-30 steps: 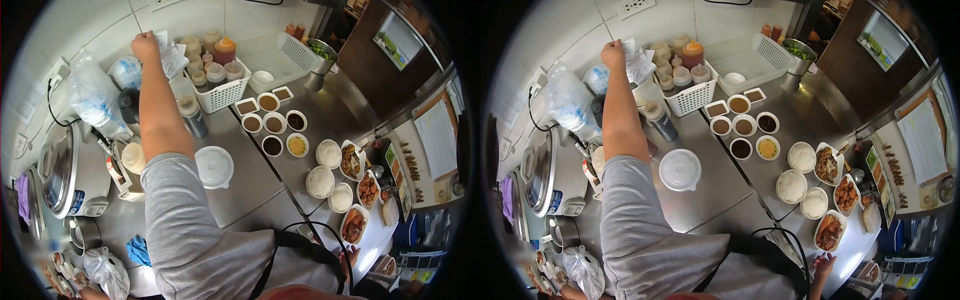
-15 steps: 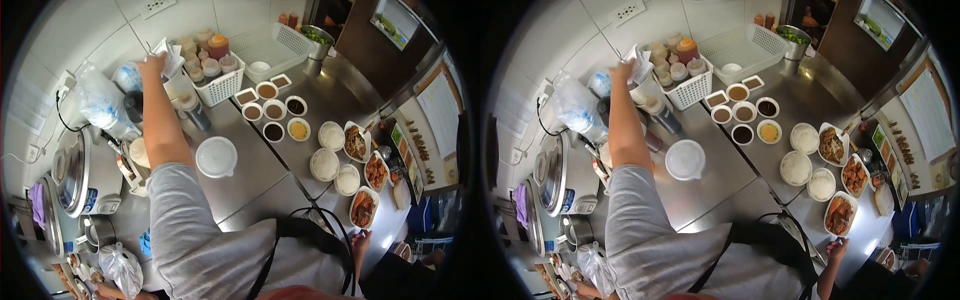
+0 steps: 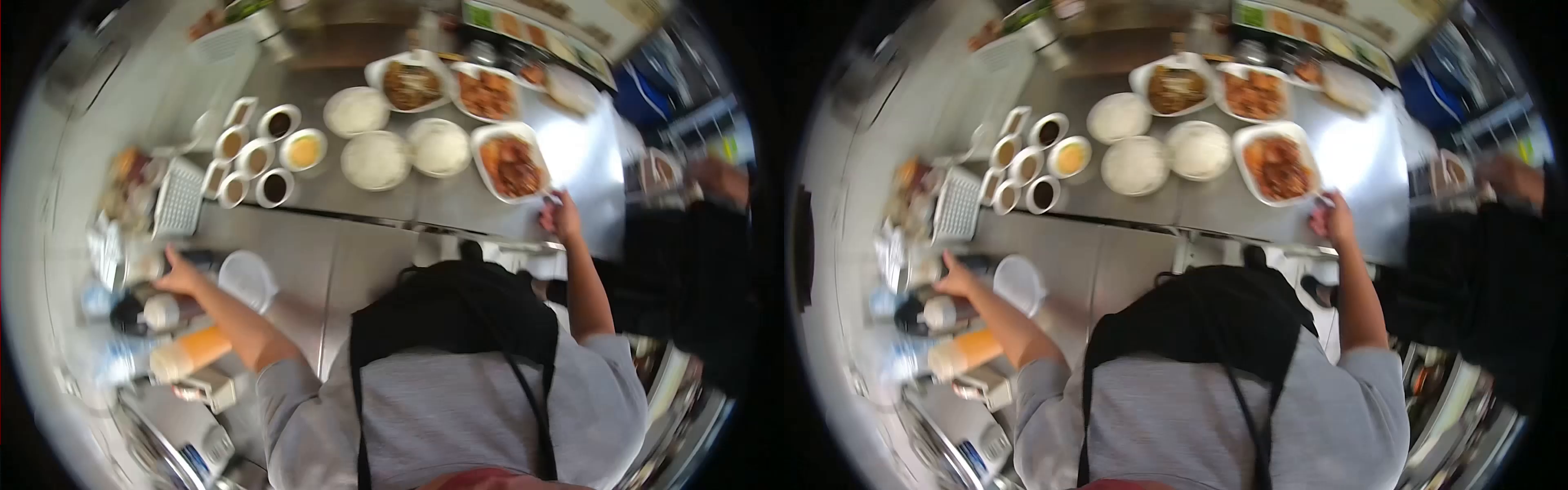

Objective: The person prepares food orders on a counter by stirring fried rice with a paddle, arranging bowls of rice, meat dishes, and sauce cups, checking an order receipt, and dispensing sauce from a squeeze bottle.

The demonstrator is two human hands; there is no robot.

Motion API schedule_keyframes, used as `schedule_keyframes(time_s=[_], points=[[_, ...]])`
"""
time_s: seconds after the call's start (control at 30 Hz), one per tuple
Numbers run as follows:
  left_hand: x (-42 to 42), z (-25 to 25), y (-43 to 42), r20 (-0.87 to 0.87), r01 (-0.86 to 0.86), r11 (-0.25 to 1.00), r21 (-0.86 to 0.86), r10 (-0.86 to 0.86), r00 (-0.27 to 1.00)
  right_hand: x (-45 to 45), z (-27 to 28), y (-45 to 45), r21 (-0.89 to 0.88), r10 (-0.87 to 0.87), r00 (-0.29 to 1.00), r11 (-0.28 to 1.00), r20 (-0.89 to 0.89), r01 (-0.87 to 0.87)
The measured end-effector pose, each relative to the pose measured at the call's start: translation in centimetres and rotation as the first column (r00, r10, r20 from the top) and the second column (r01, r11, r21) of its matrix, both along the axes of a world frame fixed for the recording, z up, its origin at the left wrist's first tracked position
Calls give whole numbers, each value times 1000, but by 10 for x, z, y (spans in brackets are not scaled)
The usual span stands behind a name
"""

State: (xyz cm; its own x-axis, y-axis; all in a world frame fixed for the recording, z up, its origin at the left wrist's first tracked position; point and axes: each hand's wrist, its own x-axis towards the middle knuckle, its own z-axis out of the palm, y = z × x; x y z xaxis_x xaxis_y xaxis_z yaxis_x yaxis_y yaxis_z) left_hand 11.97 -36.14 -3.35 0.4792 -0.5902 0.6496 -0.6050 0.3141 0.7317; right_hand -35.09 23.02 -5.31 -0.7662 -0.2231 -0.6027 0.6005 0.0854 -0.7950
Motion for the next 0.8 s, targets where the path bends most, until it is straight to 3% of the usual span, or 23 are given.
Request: schedule_keyframes(time_s=[0.03,0.13,0.2,0.23,0.3,0.37,0.43,0.47,0.5,0.57,0.67,0.7,0.8], points=[[-11,18,15,-13,-17,991,131,19,1000,2,4,0,72,65,997,995,-32,-62],[-4,23,17,-60,226,972,63,-222,973,11,13,4,53,98,992,994,-74,-94],[-8,39,25,-27,299,954,15,-299,954,8,10,6,14,121,990,993,-78,-120],[-38,73,64,-120,355,934,31,-350,929,8,11,5,7,125,990,992,-70,-124],[-62,105,99,-116,490,871,29,-484,867,7,18,4,2,148,987,989,-57,-148],[-81,121,124,-12,617,781,96,-619,785,3,19,5,-17,176,984,984,-35,-177],[-101,127,152,18,663,682,310,-701,713,-2,19,6,-57,204,979,977,-18,-205],[-112,121,163,138,698,651,299,-753,643,-4,17,7,-75,229,973,970,-19,-230],[-132,131,191,27,726,523,446,-819,573,-5,17,8,-80,224,974,971,-43,-227],[-168,132,234,68,731,416,540,-888,455,-9,19,9,-89,215,972,971,-94,-223],[-220,128,290,39,755,205,623,-972,232,-28,10,24,57,217,924,976,-315,-210],[-235,120,302,-59,798,81,598,-988,144,-34,9,33,102,231,903,973,-362,-208],[-270,117,340,122,628,142,765,-990,76,-54,1,63,175,230,853,970,-468,-166]])
